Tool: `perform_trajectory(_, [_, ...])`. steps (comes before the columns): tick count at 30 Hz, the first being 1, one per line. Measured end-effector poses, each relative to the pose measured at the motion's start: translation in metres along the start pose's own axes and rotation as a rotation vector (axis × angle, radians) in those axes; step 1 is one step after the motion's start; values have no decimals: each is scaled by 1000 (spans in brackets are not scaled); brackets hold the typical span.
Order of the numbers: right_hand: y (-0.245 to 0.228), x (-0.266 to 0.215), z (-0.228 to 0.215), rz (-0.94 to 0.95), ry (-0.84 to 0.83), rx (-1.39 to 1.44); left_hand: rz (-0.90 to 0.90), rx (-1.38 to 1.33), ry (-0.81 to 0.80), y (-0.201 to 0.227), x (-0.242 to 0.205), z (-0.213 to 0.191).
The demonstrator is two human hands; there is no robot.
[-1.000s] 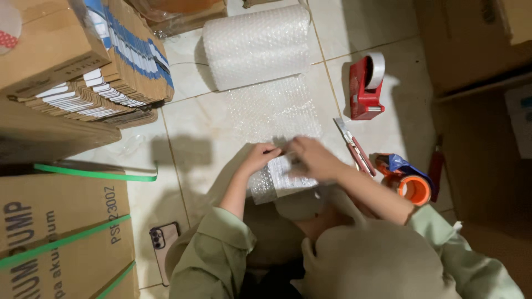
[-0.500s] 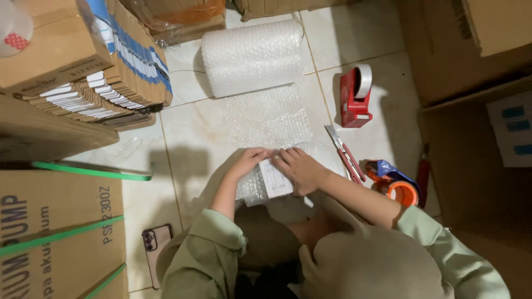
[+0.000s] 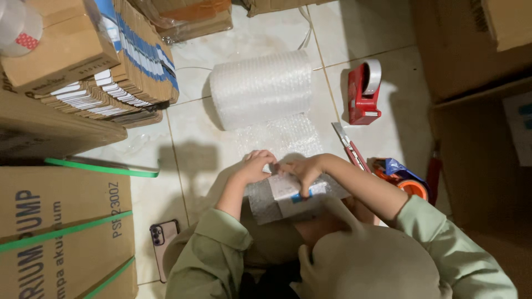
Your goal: The person sits on the floor and wraps small boxes in bubble wrap. They use a tape dispenser to secure the bubble wrap around the items and place the wrapped packages into a larger cardboard box.
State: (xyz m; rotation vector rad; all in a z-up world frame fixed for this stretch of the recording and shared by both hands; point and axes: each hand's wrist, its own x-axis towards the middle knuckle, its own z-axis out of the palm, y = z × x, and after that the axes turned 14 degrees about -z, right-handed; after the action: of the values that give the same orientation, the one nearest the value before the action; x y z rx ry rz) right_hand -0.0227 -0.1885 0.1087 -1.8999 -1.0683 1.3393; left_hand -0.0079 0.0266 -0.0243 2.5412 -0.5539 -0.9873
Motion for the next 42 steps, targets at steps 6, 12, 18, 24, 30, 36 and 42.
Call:
perform_trajectory(6, [43, 22, 7, -45, -88, 161, -44, 21, -93, 15, -9, -14])
perform_trajectory(12, [39, 29, 14, -7, -185, 159, -75, 52, -157, 21, -19, -9])
perform_trajectory(18, [55, 32, 17, 45, -231, 42, -175, -75, -247, 41, -35, -28])
perform_trajectory(24, [38, 25, 7, 27, -157, 50, -193, -52, -355, 46, -37, -31])
perform_trajectory(30, [-7, -10, 35, -15, 352, 1, -225, -29, -382, 33, -24, -17])
perform_trajectory(36, [44, -7, 121, -343, 618, -638, -250, -56, -374, 39, -28, -25])
perform_trajectory(42, [12, -12, 102, -399, 785, -1005, -146, -161, -312, 33, -12, -28])
